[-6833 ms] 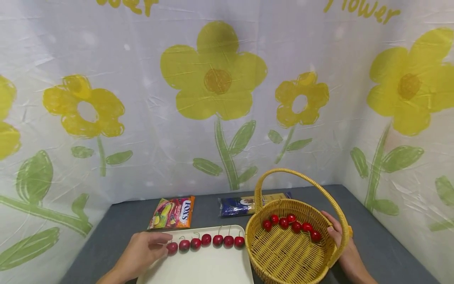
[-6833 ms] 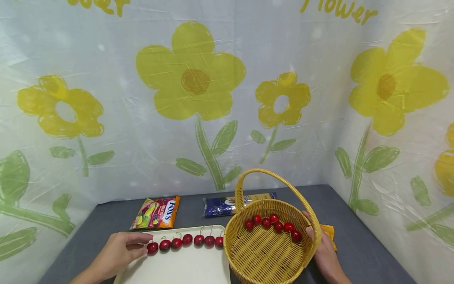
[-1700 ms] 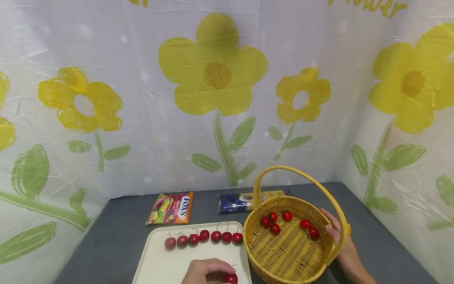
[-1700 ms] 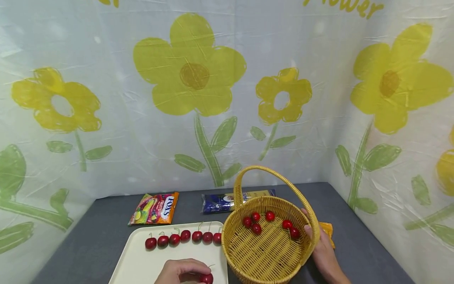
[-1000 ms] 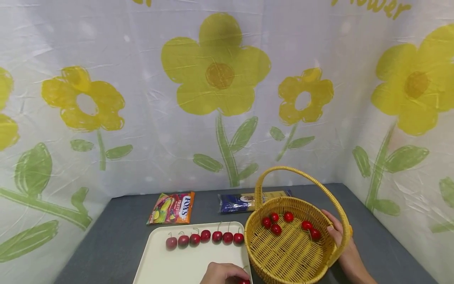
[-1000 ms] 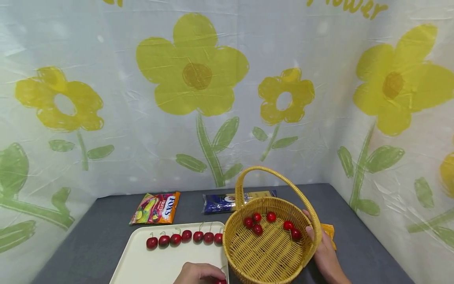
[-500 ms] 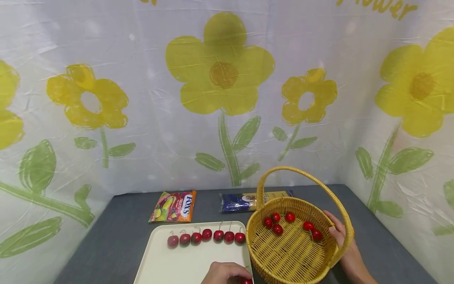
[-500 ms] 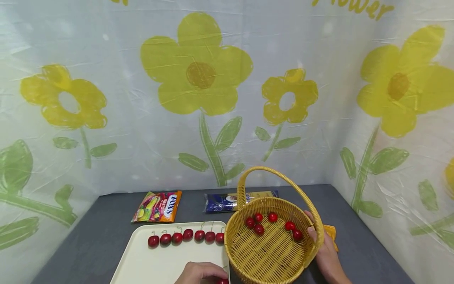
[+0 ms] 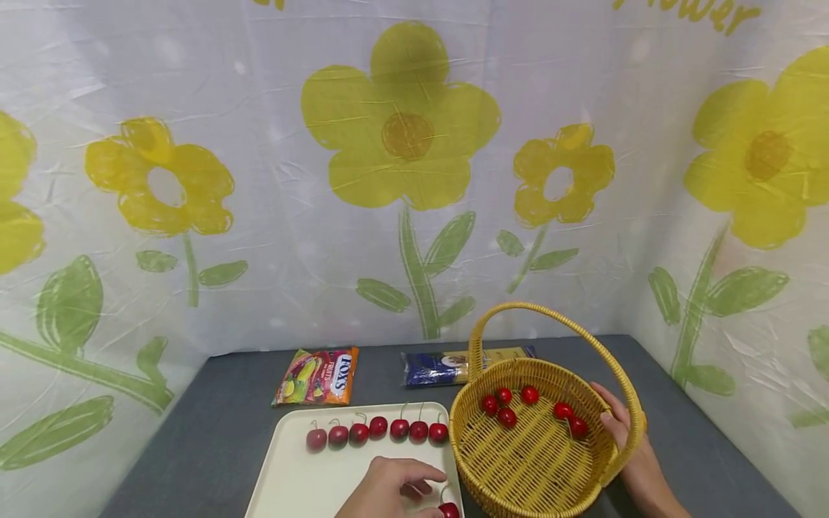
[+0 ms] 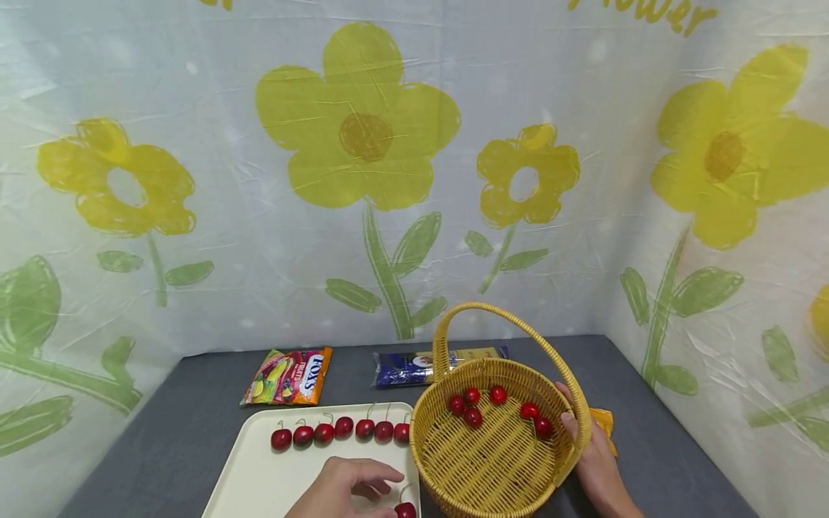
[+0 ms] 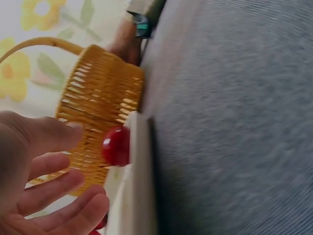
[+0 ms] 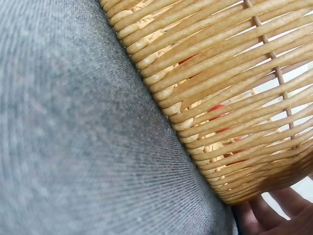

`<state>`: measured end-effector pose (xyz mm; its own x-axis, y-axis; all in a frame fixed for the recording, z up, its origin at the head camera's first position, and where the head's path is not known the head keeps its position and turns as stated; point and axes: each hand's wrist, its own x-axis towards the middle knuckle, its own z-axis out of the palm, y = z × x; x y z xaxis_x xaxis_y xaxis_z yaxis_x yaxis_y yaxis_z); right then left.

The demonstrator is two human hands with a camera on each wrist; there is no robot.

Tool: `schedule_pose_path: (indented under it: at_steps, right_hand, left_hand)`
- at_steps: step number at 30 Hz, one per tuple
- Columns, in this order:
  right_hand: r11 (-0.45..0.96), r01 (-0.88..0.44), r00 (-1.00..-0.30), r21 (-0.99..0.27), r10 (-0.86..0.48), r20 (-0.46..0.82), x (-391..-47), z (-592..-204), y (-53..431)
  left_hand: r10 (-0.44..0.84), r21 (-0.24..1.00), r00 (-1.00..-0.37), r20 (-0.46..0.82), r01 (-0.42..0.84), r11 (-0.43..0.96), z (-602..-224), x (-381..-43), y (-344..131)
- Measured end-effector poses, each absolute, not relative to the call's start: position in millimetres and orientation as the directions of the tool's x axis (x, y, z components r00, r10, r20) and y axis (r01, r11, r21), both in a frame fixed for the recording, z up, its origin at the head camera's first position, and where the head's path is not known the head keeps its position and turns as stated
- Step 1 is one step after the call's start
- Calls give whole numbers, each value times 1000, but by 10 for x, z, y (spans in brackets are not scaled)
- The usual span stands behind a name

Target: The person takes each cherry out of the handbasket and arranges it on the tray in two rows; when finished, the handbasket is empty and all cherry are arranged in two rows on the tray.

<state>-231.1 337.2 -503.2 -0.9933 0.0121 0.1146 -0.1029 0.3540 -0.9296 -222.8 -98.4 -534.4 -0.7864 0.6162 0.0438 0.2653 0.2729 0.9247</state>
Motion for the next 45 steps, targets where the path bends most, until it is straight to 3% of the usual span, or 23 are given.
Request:
schedule_pose_path:
  at_steps: [4, 8, 14, 22, 26, 34, 40, 45]
  right_hand:
    - [331, -83, -995, -940, 21, 95, -2306, -5033, 3374]
    - [320, -92, -995, -943, 11, 101, -2307, -5056, 3377]
    - [314, -118, -992, -942, 4, 126, -2291, -5047, 3363]
    - [263, -91, -995, -960, 12, 98, -2291, -5034, 3339]
    - [262, -91, -995, -961, 13, 98, -2282, -5034, 3335]
    - [287, -93, -994, -954, 25, 104, -2265, -5003, 3332]
    - [297, -97, -993, -950, 31, 111, -2273, -5012, 3343]
    - [287, -94, -993, -953, 36, 108, -2265, -5021, 3339]
  left_hand:
    - [550, 948, -834, -41, 141, 286, -4829, -2015, -981]
    - [538, 972, -842, -28, 102, 211, -4444, -1887, -1015]
    - [581, 958, -807, 108, 241, 156, -4195, -1915, -939]
    - [673, 886, -695, 253, 446, 128, -4029, -2159, -496]
    - [724, 858, -650, 231, 487, 163, -3987, -2376, -289]
    - [777, 804, -620, 109, 515, 298, -3843, -2808, 75]
    - [834, 597, -552, 8, 672, 439, -3835, -3079, 355]
    - [818, 375, -562, -124, 737, 563, -3883, -3164, 514]
